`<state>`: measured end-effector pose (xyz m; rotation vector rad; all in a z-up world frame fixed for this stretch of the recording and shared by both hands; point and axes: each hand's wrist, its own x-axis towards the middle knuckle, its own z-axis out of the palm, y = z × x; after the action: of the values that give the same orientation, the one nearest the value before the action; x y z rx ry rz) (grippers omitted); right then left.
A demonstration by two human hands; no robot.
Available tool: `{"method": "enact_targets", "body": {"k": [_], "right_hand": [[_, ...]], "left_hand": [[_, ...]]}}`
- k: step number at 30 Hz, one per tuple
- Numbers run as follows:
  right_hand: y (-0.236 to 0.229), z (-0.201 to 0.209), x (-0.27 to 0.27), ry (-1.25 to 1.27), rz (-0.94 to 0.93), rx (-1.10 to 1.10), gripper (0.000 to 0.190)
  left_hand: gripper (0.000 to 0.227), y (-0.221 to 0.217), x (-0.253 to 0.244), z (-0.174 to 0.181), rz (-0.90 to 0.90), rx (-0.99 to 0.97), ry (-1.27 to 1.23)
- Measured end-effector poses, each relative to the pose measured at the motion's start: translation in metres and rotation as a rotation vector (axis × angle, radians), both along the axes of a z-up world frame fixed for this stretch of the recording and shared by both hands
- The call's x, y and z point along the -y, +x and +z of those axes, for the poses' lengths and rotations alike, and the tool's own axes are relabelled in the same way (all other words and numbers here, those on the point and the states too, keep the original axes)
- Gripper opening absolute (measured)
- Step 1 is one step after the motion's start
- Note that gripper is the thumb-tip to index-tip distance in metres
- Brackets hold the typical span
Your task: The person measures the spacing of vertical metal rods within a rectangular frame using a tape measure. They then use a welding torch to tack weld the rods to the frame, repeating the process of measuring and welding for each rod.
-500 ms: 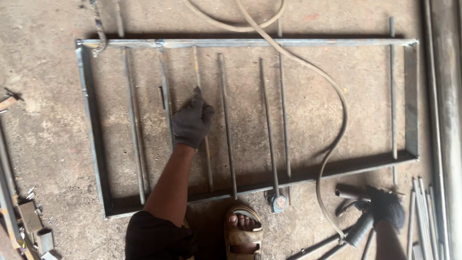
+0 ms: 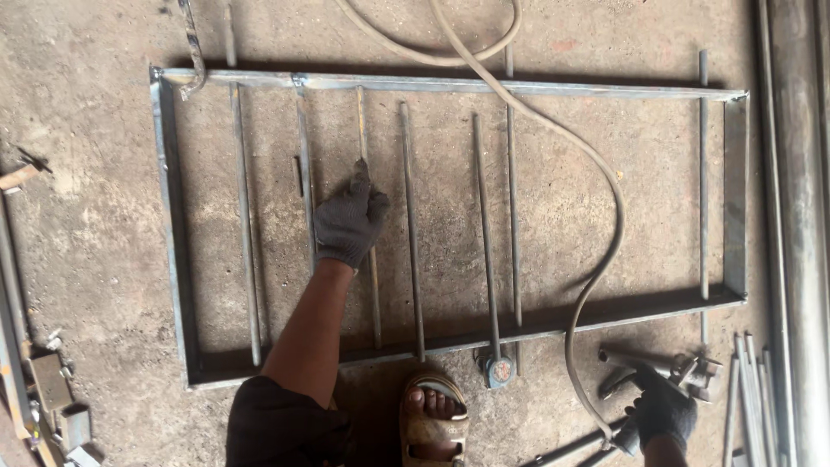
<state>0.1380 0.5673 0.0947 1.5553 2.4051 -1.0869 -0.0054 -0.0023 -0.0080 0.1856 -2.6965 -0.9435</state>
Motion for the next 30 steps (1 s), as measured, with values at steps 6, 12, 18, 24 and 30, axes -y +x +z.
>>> {"method": "enact_targets", "body": {"k": [6, 12, 18, 24, 30], "right_hand": [[-0.079, 0.074, 0.035, 0.748, 0.417, -0.444, 0.065], [-0.216, 0.184, 0.169, 0.160, 1.231, -0.439, 0.067], [-0.281, 0.170, 0.370, 0.728, 1.825, 0.251, 0.096], [-0.280, 0.137, 0.429, 0.595, 1.926, 0.337, 0.088], [-0.288, 0.112, 0.427, 0.576, 1.980, 0.190, 0.107]], "left_hand": [[0.065, -0.002, 0.001, 0.001, -0.007, 0.123, 0.004], [0.064, 0.004, -0.001, -0.008, 0.015, 0.045, -0.070], [0.061, 0.001, 0.001, 0.000, 0.040, 0.096, 0.019], [0.062, 0.000, 0.003, -0.005, 0.046, 0.079, 0.027], [0.065, 0.003, 0.001, -0.006, 0.023, -0.016, 0.063]]}}
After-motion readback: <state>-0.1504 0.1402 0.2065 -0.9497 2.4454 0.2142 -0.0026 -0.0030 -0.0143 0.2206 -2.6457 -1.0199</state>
